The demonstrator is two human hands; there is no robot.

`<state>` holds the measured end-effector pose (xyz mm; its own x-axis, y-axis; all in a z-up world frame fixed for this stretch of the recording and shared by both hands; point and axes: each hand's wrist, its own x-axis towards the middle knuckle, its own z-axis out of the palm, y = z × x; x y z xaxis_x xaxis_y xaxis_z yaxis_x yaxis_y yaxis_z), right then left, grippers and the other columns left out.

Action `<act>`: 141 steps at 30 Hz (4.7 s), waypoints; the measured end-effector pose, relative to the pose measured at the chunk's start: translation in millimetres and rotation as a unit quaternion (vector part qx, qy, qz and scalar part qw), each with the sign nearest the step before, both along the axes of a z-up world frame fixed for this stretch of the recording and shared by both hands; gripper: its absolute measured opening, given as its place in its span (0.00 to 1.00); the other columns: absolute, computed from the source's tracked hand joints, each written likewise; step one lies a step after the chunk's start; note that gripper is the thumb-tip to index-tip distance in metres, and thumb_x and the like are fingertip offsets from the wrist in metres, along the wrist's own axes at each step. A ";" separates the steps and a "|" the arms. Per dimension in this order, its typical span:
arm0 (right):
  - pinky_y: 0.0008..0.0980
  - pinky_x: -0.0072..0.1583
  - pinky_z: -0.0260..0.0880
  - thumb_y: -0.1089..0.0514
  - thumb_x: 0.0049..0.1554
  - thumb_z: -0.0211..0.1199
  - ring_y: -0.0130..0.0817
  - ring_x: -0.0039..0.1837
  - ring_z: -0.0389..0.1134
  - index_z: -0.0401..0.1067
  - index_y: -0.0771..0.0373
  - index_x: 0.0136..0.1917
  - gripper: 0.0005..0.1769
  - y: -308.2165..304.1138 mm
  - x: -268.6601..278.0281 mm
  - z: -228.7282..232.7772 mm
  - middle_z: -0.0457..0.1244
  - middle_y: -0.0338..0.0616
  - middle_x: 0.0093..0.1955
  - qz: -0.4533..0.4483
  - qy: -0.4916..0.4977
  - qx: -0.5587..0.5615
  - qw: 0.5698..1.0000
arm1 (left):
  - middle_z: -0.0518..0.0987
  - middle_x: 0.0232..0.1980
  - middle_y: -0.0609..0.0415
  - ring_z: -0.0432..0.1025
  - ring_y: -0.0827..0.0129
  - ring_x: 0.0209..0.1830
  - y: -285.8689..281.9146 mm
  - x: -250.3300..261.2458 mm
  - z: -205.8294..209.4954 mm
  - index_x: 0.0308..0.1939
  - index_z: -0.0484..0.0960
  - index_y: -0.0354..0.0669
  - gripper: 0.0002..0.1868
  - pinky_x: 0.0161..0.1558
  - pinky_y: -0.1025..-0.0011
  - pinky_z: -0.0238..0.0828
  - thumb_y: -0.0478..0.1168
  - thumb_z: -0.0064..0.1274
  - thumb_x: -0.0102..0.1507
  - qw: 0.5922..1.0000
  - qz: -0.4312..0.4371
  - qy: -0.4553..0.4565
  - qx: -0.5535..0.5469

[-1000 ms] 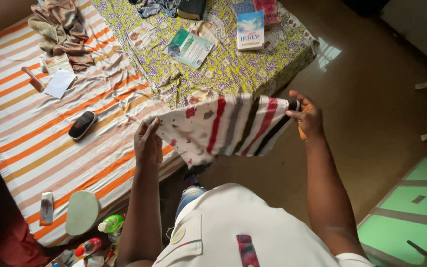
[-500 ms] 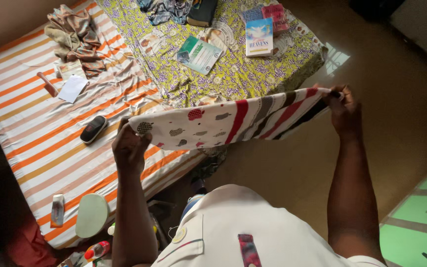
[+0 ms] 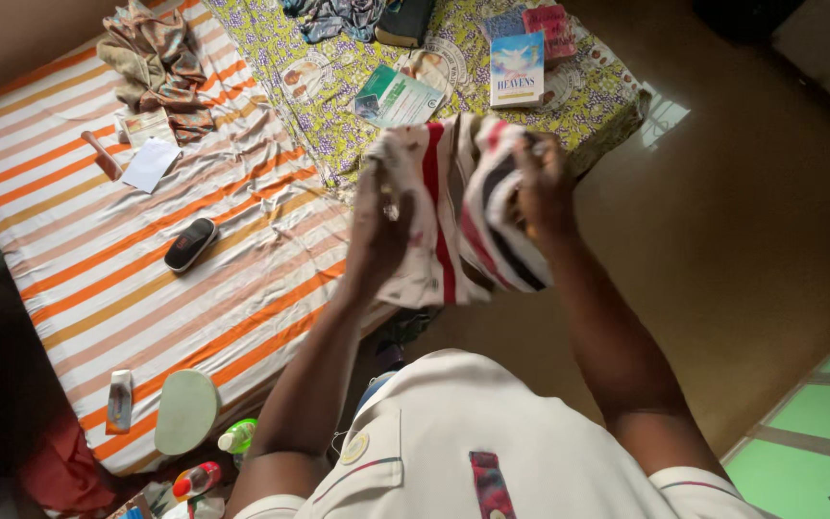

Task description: The person folds several pieces of clothing and places them on a chair. They then organize and stack several books, certificates, and a notebook, and move various small containers and a glasses case on a side table and bed.

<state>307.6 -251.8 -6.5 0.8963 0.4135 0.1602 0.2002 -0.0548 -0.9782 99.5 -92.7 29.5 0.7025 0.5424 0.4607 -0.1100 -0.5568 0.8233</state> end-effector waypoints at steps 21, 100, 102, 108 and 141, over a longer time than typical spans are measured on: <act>0.33 0.63 0.70 0.67 0.65 0.65 0.30 0.56 0.67 0.67 0.65 0.70 0.21 -10.7 -36.2 46.8 0.66 0.40 0.56 0.221 0.126 0.357 0.899 | 0.66 0.65 0.42 0.66 0.59 0.64 -6.1 8.4 -34.1 0.69 0.59 0.33 0.41 0.57 0.63 0.77 0.38 0.67 0.58 0.993 -0.008 -0.096 -0.065; 0.44 0.62 0.75 0.63 0.43 0.70 0.44 0.60 0.71 0.59 0.70 0.72 0.44 -279.9 72.4 -40.2 0.67 0.54 0.60 -0.087 0.299 0.260 0.914 | 0.82 0.54 0.38 0.80 0.52 0.49 -146.3 326.5 -85.0 0.62 0.73 0.25 0.29 0.53 0.55 0.80 0.24 0.57 0.56 0.649 -0.466 0.290 -0.527; 0.44 0.61 0.75 0.64 0.44 0.69 0.45 0.59 0.72 0.60 0.71 0.71 0.43 -283.4 85.3 -47.6 0.67 0.55 0.60 -0.120 0.299 0.270 0.907 | 0.82 0.54 0.40 0.80 0.53 0.50 -152.0 349.9 -83.6 0.63 0.72 0.28 0.30 0.53 0.55 0.80 0.23 0.56 0.54 0.644 -0.472 0.294 -0.525; 0.48 0.58 0.75 0.58 0.49 0.69 0.47 0.55 0.73 0.61 0.76 0.71 0.40 -305.7 108.4 -61.5 0.68 0.58 0.58 -0.151 0.329 0.344 0.866 | 0.82 0.55 0.43 0.80 0.55 0.50 -181.9 401.8 -76.9 0.64 0.71 0.35 0.32 0.53 0.58 0.79 0.25 0.55 0.54 0.627 -0.490 0.305 -0.523; 0.39 0.59 0.74 0.65 0.47 0.63 0.37 0.56 0.72 0.65 0.67 0.71 0.37 -584.2 383.6 -64.6 0.69 0.47 0.58 -0.316 0.242 0.364 0.842 | 0.80 0.57 0.45 0.78 0.59 0.54 -486.2 708.0 -78.4 0.68 0.66 0.39 0.36 0.54 0.59 0.78 0.28 0.60 0.57 0.591 -0.511 0.314 -0.540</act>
<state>691.2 -836.0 -71.0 0.9334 -0.2206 -0.2829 -0.0764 0.6481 -0.7577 807.6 -578.8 -48.9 0.7662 -0.5729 -0.2910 0.5808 0.4237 0.6951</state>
